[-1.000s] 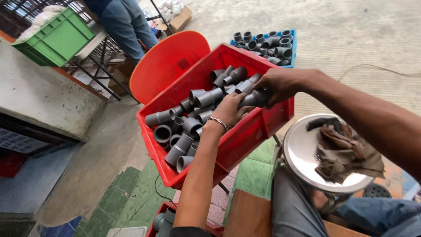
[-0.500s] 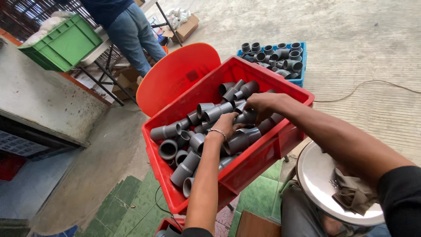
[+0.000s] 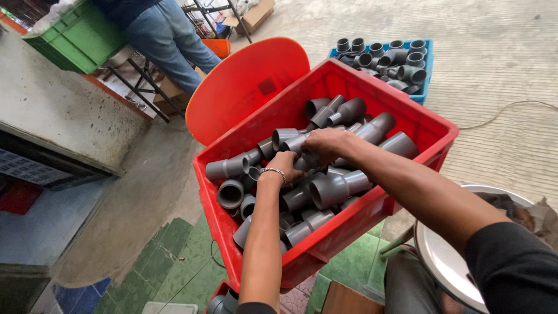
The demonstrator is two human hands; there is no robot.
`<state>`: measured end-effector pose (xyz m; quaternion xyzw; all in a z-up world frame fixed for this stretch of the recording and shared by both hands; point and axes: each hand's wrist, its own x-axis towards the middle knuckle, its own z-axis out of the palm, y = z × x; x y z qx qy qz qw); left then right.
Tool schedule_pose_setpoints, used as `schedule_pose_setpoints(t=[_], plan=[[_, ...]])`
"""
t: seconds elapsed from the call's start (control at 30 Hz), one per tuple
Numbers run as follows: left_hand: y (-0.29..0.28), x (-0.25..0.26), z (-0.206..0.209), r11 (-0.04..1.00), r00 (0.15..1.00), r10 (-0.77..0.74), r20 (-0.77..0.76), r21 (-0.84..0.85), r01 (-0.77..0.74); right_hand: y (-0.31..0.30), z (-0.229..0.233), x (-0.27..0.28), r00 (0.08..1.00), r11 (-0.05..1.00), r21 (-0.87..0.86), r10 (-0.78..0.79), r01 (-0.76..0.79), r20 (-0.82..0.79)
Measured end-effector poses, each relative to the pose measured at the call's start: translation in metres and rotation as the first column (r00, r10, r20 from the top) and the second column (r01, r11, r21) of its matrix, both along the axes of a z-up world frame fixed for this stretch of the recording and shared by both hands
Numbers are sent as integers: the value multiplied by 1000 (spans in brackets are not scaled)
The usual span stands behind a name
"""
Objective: The person picks up gray plastic pipe fittings from a red crate and wipes them with a cloth over a white bucket. They then place the cleaned fittings into a cardboard box. The person repeats this process, handling the fittings one at a time.
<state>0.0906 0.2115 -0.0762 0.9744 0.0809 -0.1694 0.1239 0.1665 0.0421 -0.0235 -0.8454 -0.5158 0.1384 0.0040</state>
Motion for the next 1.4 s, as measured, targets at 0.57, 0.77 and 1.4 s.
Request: schedule_pose_setpoints(t=[0.57, 0.77, 1.4], plan=[[-72, 4, 25, 961, 964, -198, 175, 230, 156, -49, 15, -14, 989, 982, 142, -134, 124, 65], [-151, -4, 61, 928, 891, -350, 288, 239, 287, -139, 41, -37, 958, 952, 146, -280, 269, 59], [-559, -138, 82, 342, 308, -922, 234, 123, 932, -525, 54, -295, 427, 444, 108, -892, 890, 146]])
